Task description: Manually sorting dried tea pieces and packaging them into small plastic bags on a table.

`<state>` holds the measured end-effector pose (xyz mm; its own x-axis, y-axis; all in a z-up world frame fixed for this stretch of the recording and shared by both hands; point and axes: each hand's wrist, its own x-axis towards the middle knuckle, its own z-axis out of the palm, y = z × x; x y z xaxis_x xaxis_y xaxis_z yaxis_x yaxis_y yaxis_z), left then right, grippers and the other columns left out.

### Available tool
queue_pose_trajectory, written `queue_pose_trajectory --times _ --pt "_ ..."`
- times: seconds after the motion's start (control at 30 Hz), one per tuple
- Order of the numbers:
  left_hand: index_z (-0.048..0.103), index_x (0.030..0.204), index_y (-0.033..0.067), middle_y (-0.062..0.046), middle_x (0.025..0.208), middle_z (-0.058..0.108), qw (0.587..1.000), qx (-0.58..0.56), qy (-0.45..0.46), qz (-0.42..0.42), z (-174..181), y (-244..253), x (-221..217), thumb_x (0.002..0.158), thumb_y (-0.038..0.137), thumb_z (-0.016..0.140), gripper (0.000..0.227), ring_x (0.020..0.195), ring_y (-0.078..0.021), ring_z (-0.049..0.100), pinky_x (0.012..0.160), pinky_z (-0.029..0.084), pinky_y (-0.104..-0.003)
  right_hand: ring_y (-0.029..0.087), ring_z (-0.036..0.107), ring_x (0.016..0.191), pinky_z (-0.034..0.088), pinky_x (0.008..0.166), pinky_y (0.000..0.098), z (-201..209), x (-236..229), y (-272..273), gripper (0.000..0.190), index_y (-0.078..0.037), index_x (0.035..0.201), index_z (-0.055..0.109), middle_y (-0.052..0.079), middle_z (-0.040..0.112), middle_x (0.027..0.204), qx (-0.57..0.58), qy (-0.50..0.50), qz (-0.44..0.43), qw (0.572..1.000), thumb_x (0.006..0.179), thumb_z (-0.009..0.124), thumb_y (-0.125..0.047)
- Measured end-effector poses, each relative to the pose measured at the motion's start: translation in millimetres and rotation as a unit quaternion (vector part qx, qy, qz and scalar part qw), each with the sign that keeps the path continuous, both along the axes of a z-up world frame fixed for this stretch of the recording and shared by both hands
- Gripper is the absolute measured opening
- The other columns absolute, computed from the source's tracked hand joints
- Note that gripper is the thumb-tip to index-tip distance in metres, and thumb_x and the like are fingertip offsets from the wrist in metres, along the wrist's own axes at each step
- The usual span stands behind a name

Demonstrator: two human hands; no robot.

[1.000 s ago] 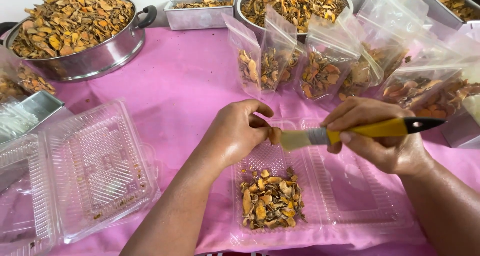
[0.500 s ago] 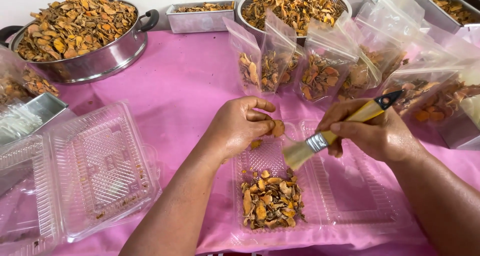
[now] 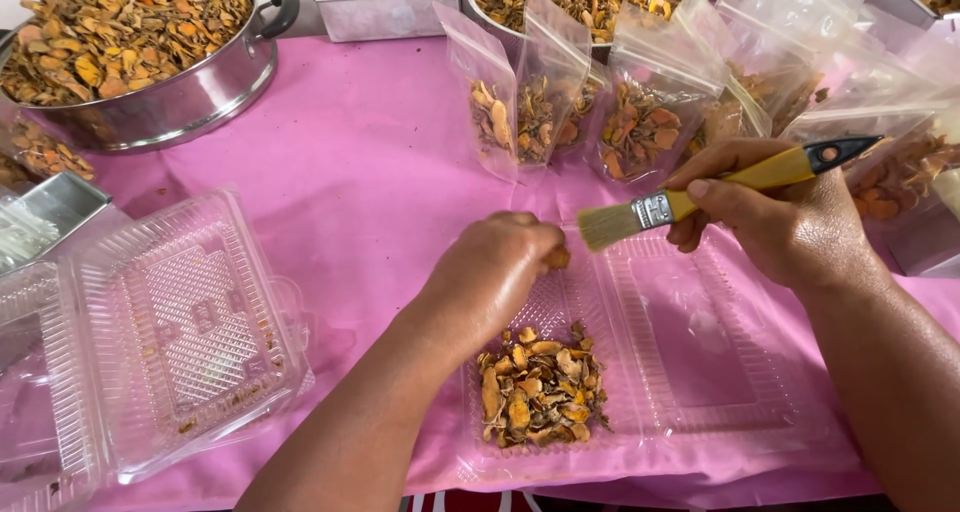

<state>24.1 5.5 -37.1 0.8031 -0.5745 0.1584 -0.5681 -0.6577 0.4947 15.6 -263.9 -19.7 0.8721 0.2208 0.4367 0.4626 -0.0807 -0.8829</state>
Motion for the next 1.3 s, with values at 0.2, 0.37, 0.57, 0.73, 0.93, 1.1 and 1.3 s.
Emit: queue_pose_trajectory --times 0.2,0.37,0.57,0.73,0.93,1.1,1.3 --pt "0.073 0.1 0.006 -0.012 0.093 0.073 0.977 0.144 0.111 -0.114 9.3 -13.9 -30.7 0.097 0.022 0.07 0.016 0.081 -0.0178 0.073 0.085 0.064 -0.029 0.027 0.07 0.059 0.061 0.055 0.0307 2.4 -2.0 -1.7 0.019 0.01 0.103 0.07 0.023 0.07 0.077 -0.001 0.016 -0.008 1.0 0.092 0.06 -0.003" --pt "0.049 0.068 0.0083 -0.002 0.066 0.045 0.96 0.202 0.146 -0.128 19.1 -16.6 -39.9 0.097 0.016 0.074 0.039 0.063 -0.016 0.051 0.06 0.048 -0.035 0.026 0.07 0.06 0.061 0.057 0.0297 -0.3 0.0 -2.5 0.021 0.009 0.104 0.07 0.021 0.07 0.076 0.004 0.012 0.011 1.0 0.094 0.062 -0.007" --pt "0.034 0.059 0.0113 0.001 0.059 0.029 0.962 0.186 0.165 -0.112 23.7 -14.3 -45.9 0.086 -0.012 0.055 0.042 0.053 -0.0119 0.031 0.048 0.031 -0.032 0.025 0.069 0.061 0.06 0.058 0.0296 2.3 -0.2 -2.4 0.021 0.009 0.103 0.069 0.021 0.07 0.074 -0.011 0.004 0.004 1.0 0.094 0.06 -0.007" --pt "0.073 0.097 0.0117 -0.004 0.096 0.077 0.966 0.164 0.192 -0.053 45.8 -9.1 -42.1 0.1 0.013 0.064 0.01 0.081 -0.0147 0.075 0.082 0.066 -0.025 0.023 0.072 0.063 0.063 0.056 0.0294 -2.5 2.3 -9.7 0.019 0.003 0.104 0.071 0.018 0.07 0.076 0.03 -0.009 0.036 0.999 0.094 0.065 -0.012" --pt "0.078 0.105 0.0103 -0.006 0.102 0.082 0.954 -0.107 0.25 0.124 56.2 -0.9 -22.9 0.089 0.014 0.074 0.016 0.079 -0.0126 0.077 0.069 0.064 -0.022 0.017 0.08 0.072 0.074 0.061 0.0223 -6.6 -4.4 -0.9 0.014 -0.005 0.107 0.07 0.015 0.072 0.107 0.086 -0.16 0.144 0.973 0.101 0.067 -0.017" --pt "0.081 0.104 0.0072 -0.008 0.093 0.082 0.934 -0.172 0.28 0.138 40.0 -0.9 -3.8 0.09 0.007 0.073 0.016 0.074 -0.0146 0.075 0.069 0.061 -0.024 0.017 0.081 0.063 0.071 0.052 0.0185 0.8 -16.2 4.0 0.009 -0.002 0.094 0.07 0.017 0.075 0.096 -0.121 -0.185 0.127 0.967 0.088 0.066 -0.006" --pt "0.079 0.101 0.003 -0.01 0.09 0.082 0.914 -0.227 0.31 0.127 38.7 -0.7 -3.0 0.092 0.007 0.073 0.012 0.075 -0.0154 0.077 0.071 0.062 -0.024 0.022 0.079 0.067 0.07 0.059 0.024 -0.5 -16.9 15.5 0.019 0.003 0.106 0.068 0.018 0.073 0.095 -0.037 -0.111 0.055 0.992 0.097 0.063 -0.013"
